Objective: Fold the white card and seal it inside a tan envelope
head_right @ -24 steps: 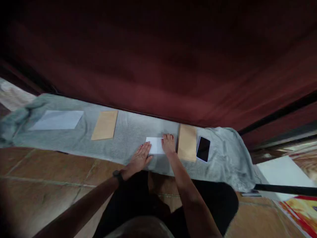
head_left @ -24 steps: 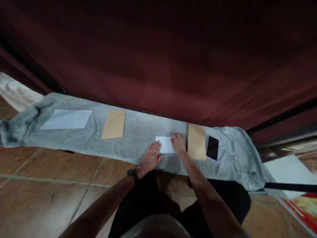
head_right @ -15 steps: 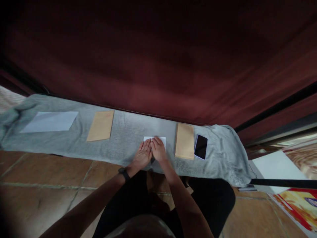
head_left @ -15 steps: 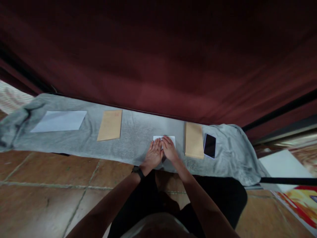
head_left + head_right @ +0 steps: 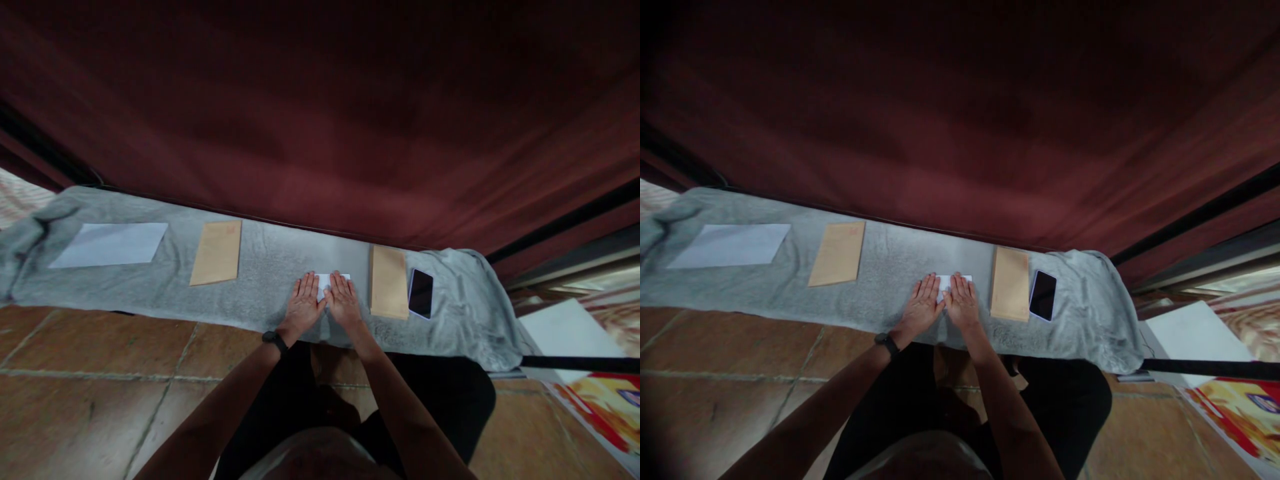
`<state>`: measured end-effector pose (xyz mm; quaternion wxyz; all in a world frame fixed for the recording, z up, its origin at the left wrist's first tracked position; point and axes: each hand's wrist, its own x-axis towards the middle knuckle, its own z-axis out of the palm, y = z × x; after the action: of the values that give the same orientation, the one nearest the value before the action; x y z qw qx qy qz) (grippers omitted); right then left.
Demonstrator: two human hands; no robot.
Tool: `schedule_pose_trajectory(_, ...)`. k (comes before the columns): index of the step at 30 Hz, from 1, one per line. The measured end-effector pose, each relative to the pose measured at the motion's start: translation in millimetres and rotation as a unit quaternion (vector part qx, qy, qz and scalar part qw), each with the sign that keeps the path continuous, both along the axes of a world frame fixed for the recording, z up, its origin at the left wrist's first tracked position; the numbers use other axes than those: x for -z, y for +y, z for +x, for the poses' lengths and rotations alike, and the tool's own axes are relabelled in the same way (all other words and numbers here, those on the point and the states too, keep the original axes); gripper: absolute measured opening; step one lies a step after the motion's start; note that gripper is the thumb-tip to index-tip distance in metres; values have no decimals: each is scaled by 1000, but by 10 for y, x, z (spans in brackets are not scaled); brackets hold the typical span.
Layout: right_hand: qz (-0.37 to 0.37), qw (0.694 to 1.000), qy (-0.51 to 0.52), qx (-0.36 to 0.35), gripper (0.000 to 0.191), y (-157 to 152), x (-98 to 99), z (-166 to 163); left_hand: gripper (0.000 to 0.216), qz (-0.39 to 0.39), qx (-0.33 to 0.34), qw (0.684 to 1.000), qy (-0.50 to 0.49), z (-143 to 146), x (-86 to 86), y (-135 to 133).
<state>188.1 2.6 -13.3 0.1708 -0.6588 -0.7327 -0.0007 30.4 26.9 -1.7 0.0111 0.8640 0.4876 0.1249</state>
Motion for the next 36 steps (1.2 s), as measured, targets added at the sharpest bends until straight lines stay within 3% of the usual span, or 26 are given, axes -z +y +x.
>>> schedule_pose_trajectory(13,25,998,-30,42,55,-158,25,161,74,-17,-31,999,-5,-79,2,28)
schedule_pose_trajectory(20,53,995,-13,81,54,-268,75,184,65,-14,-51,998,-26,-193,64,26)
schedule_pose_trajectory(25,42,992,-3,116,50,-312,21,130,63,19,-84,995,-55,-147,-5,-53)
schedule_pose_trajectory(27,28,994,-2,105,49,-316,-34,49,62,30,-55,996,-56,-63,-39,-142)
schedule_pose_trajectory(32,-11,999,35,-30,46,-335,-129,-158,66,1,79,997,-13,136,-11,-398)
schedule_pose_trajectory(36,-18,998,19,-51,49,-410,-92,-100,63,-4,91,996,-12,90,40,-439)
